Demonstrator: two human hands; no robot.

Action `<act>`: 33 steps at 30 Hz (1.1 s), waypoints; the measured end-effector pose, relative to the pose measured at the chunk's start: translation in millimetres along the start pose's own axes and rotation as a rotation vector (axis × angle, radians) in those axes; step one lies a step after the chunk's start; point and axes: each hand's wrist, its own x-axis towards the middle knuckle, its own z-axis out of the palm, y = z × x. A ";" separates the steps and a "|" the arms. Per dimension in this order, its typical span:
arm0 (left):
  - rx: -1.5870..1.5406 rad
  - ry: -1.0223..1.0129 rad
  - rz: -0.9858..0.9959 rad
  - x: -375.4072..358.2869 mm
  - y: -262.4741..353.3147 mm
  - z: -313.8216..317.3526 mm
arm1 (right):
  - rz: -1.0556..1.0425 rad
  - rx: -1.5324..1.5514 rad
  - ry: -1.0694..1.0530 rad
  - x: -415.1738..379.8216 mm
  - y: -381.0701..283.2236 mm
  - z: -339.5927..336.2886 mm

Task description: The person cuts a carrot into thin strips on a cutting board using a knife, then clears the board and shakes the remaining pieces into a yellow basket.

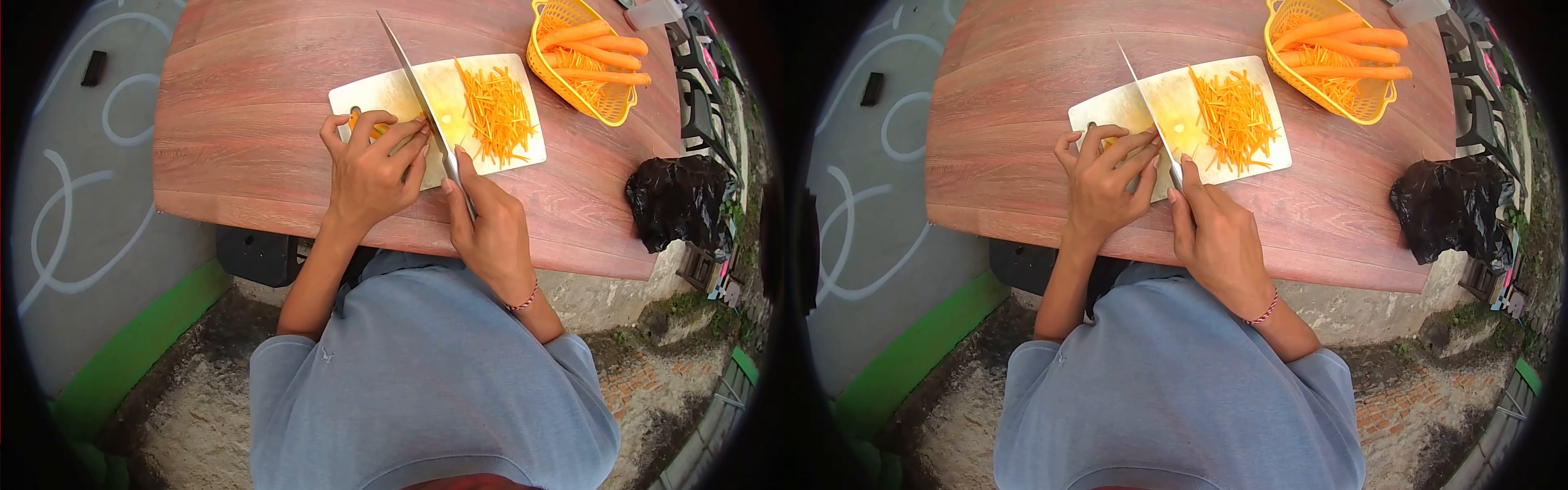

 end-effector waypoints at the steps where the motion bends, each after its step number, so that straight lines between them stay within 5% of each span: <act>1: -0.006 0.001 0.000 0.3 -0.7 0.3 | 0.003 0.000 -0.001 4.9 -0.2 3.3; 9: -0.006 0.009 -0.020 -0.8 0.7 -0.4 | 0.042 0.089 -0.020 51.0 6.6 2.7; 33: 0.000 0.019 -0.029 -1.6 1.0 -0.8 | 0.055 0.077 -0.019 11.5 3.4 -6.3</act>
